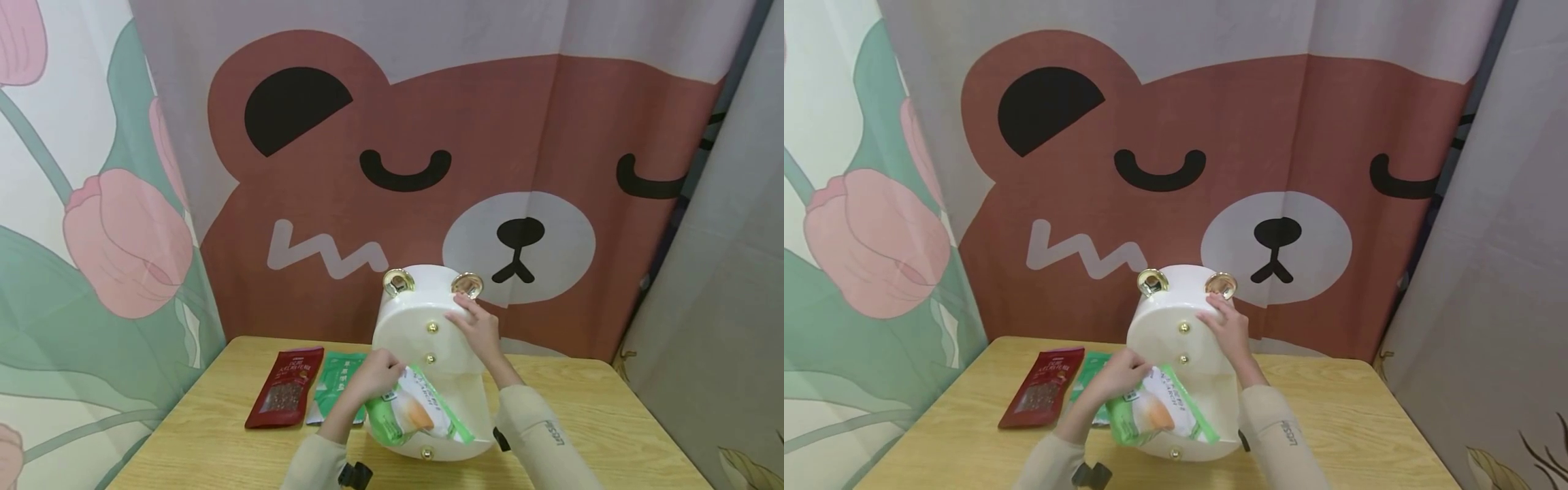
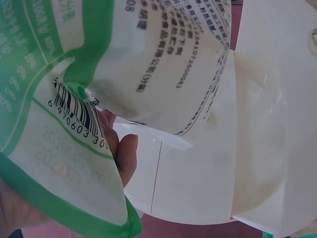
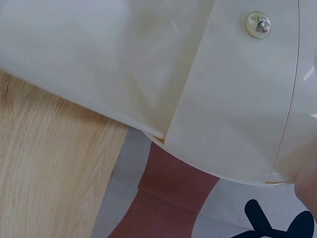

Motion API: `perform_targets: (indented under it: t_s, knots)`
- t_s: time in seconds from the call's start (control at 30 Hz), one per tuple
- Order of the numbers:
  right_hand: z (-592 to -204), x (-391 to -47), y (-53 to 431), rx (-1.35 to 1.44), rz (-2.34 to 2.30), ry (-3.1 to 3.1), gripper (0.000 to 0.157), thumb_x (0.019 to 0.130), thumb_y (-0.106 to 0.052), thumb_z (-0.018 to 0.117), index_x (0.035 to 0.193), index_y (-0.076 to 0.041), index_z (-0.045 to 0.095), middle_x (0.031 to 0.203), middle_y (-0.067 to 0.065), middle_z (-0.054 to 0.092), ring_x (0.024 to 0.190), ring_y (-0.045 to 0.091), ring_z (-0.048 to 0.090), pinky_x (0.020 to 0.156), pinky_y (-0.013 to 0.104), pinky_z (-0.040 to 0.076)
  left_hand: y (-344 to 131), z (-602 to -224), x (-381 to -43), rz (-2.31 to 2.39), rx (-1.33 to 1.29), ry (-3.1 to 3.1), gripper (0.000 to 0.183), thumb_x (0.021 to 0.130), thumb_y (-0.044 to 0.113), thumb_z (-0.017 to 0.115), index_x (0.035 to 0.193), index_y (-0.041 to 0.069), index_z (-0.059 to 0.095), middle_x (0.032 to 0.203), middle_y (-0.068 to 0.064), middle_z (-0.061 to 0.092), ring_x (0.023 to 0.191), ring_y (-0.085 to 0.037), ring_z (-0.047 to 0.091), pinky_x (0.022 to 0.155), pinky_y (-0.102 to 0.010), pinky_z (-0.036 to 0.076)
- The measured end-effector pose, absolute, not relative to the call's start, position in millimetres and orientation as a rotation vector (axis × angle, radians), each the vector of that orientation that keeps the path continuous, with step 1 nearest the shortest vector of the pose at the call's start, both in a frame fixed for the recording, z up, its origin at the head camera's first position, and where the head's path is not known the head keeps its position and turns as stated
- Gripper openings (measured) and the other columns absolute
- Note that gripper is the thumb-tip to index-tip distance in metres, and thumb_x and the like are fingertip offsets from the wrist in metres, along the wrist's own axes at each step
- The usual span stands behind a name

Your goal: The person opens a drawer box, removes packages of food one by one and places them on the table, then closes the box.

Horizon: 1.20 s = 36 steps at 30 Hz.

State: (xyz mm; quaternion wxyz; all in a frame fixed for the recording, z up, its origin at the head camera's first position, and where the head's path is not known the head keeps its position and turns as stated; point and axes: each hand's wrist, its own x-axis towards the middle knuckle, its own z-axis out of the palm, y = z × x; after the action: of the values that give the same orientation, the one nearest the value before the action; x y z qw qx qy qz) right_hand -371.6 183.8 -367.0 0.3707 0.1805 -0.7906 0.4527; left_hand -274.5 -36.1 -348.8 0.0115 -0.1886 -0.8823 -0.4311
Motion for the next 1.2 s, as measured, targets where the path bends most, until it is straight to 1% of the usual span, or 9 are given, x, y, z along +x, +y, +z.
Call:
perform_targets:
  t_s: [0.1, 0.23, 0.43, 0.6, 0.8, 0.93, 1.03, 1.1, 1.2]
  knots:
    - [-367.1, -371.7, 184.0, 0.458, 1.158, -2.026, 0.038, 0.074, -0.014, 0.072, 0.108, -0.003, 0.063, 0.117, 0.010, 0.056, 0.109, 0.027, 0.051, 0.088, 0.035, 0.039, -36.6, -349.7, -273.0, -1.325, -0.602, -2.735, 0.031, 0.088, 0.006, 0.050, 0.057, 0.003, 0.055, 0.052, -0.001, 0.048, 0.043, -0.008, 0.043, 0.039, -0.022, 0.038]
    - [-367.6, -371.7, 183.6, 0.441, 1.163, -2.033, 0.038, 0.073, -0.015, 0.073, 0.108, -0.003, 0.063, 0.117, 0.009, 0.056, 0.109, 0.027, 0.051, 0.087, 0.035, 0.041, -37.6, -351.6, -271.2, -1.309, -0.610, -2.723, 0.034, 0.087, 0.006, 0.050, 0.053, 0.006, 0.050, 0.050, 0.001, 0.044, 0.042, -0.007, 0.041, 0.038, -0.021, 0.036]
    - [-367.6, -371.5, 183.7, 0.433, 1.172, -2.034, 0.038, 0.073, -0.015, 0.073, 0.108, -0.003, 0.063, 0.117, 0.009, 0.056, 0.109, 0.026, 0.051, 0.088, 0.035, 0.040, -41.2, -352.7, -266.9, -1.328, -0.603, -2.714, 0.031, 0.088, 0.007, 0.050, 0.057, 0.005, 0.054, 0.054, 0.000, 0.049, 0.043, -0.008, 0.043, 0.039, -0.023, 0.038]
    - [-367.7, -372.4, 184.0, 0.425, 1.175, -2.037, 0.039, 0.073, -0.015, 0.073, 0.108, -0.004, 0.063, 0.117, 0.009, 0.056, 0.110, 0.025, 0.051, 0.089, 0.035, 0.039, -45.2, -352.0, -262.7, -1.323, -0.586, -2.710, 0.033, 0.087, 0.008, 0.051, 0.055, 0.007, 0.049, 0.055, 0.000, 0.046, 0.046, -0.008, 0.042, 0.041, -0.023, 0.038]
    - [-368.4, -372.5, 183.3, 0.422, 1.172, -2.056, 0.038, 0.074, -0.015, 0.072, 0.109, -0.004, 0.063, 0.118, 0.009, 0.056, 0.110, 0.027, 0.051, 0.089, 0.037, 0.040, -51.3, -354.3, -260.1, -1.330, -0.593, -2.692, 0.031, 0.088, 0.008, 0.051, 0.057, 0.006, 0.052, 0.056, 0.000, 0.045, 0.048, -0.008, 0.042, 0.043, -0.023, 0.039]
    - [-367.7, -372.3, 182.9, 0.414, 1.166, -2.055, 0.038, 0.074, -0.015, 0.072, 0.109, -0.004, 0.063, 0.117, 0.009, 0.056, 0.109, 0.026, 0.051, 0.089, 0.036, 0.040, -57.1, -356.6, -260.0, -1.358, -0.614, -2.674, 0.027, 0.088, 0.008, 0.050, 0.062, 0.004, 0.057, 0.057, 0.000, 0.047, 0.048, -0.009, 0.044, 0.043, -0.024, 0.040]
    - [-366.6, -371.9, 182.8, 0.415, 1.165, -2.046, 0.038, 0.073, -0.015, 0.073, 0.108, -0.004, 0.064, 0.116, 0.009, 0.057, 0.109, 0.026, 0.051, 0.089, 0.035, 0.039, -61.4, -357.0, -258.9, -1.395, -0.629, -2.662, 0.021, 0.088, 0.008, 0.050, 0.077, 0.000, 0.066, 0.062, -0.001, 0.053, 0.049, -0.009, 0.048, 0.045, -0.024, 0.042]
    - [-366.1, -371.7, 182.6, 0.420, 1.170, -2.037, 0.038, 0.072, -0.015, 0.073, 0.107, -0.004, 0.064, 0.115, 0.009, 0.057, 0.109, 0.025, 0.051, 0.090, 0.034, 0.038, -63.9, -357.3, -257.5, -1.428, -0.637, -2.654, 0.021, 0.089, 0.008, 0.049, 0.084, -0.002, 0.067, 0.064, -0.002, 0.055, 0.050, -0.009, 0.049, 0.045, -0.025, 0.043]
    - [-365.9, -371.6, 182.4, 0.427, 1.177, -2.029, 0.038, 0.072, -0.014, 0.074, 0.107, -0.003, 0.064, 0.115, 0.009, 0.057, 0.110, 0.025, 0.051, 0.091, 0.032, 0.037, -66.6, -357.3, -255.4, -1.475, -0.646, -2.641, 0.021, 0.089, 0.009, 0.049, 0.087, -0.002, 0.067, 0.064, -0.002, 0.055, 0.049, -0.010, 0.050, 0.043, -0.026, 0.043]
